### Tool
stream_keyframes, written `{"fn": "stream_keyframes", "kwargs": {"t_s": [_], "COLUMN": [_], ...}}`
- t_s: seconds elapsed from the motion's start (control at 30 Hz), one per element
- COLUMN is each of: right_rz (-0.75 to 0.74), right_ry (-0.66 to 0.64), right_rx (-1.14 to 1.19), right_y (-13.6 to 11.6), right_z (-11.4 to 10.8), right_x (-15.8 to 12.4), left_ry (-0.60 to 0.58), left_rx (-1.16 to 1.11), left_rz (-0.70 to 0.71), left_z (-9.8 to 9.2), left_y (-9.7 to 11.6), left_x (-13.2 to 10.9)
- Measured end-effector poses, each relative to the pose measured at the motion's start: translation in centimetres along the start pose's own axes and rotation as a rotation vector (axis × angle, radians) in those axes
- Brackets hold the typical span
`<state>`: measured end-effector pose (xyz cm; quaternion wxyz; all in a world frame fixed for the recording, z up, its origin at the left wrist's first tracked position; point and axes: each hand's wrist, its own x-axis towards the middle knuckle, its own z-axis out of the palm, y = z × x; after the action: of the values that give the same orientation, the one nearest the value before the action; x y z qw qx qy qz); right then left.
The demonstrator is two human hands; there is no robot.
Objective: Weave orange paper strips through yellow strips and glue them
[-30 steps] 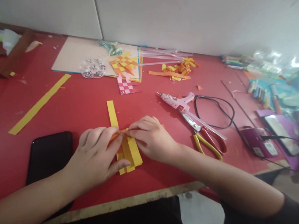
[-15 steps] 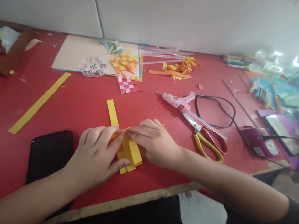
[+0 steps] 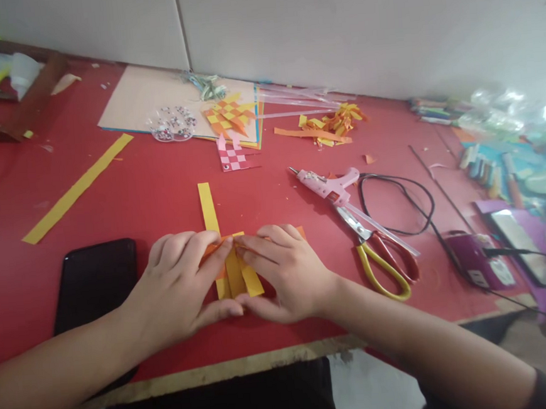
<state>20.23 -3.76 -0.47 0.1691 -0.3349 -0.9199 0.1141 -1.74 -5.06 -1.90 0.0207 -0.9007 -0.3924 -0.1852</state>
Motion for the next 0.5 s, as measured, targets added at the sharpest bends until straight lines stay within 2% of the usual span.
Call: {"fn": "stream_keyframes", "kwargs": {"t_s": [0.13, 0.3, 0.5], "right_rz": [-0.015, -0.049, 0.069], "right_ry": [-0.004, 0.073, 0.121], "right_rx": [0.099, 0.144, 0.123], "right_y": [-0.02, -0.06, -0.20], "right_z": [-0.22, 0.02, 0.42], "right_x": [-0.46, -0.86, -0.49], "left_ry": [0.020, 0.003, -0.020], "left_rx": [-0.004, -0.001, 0.006], "left_rz": [0.013, 0.010, 0.013], "left_z": [0.00, -0.09, -0.12], "left_y": [-0.08, -0.09, -0.11], "left_x": [0.01, 0.06, -0.02]}}
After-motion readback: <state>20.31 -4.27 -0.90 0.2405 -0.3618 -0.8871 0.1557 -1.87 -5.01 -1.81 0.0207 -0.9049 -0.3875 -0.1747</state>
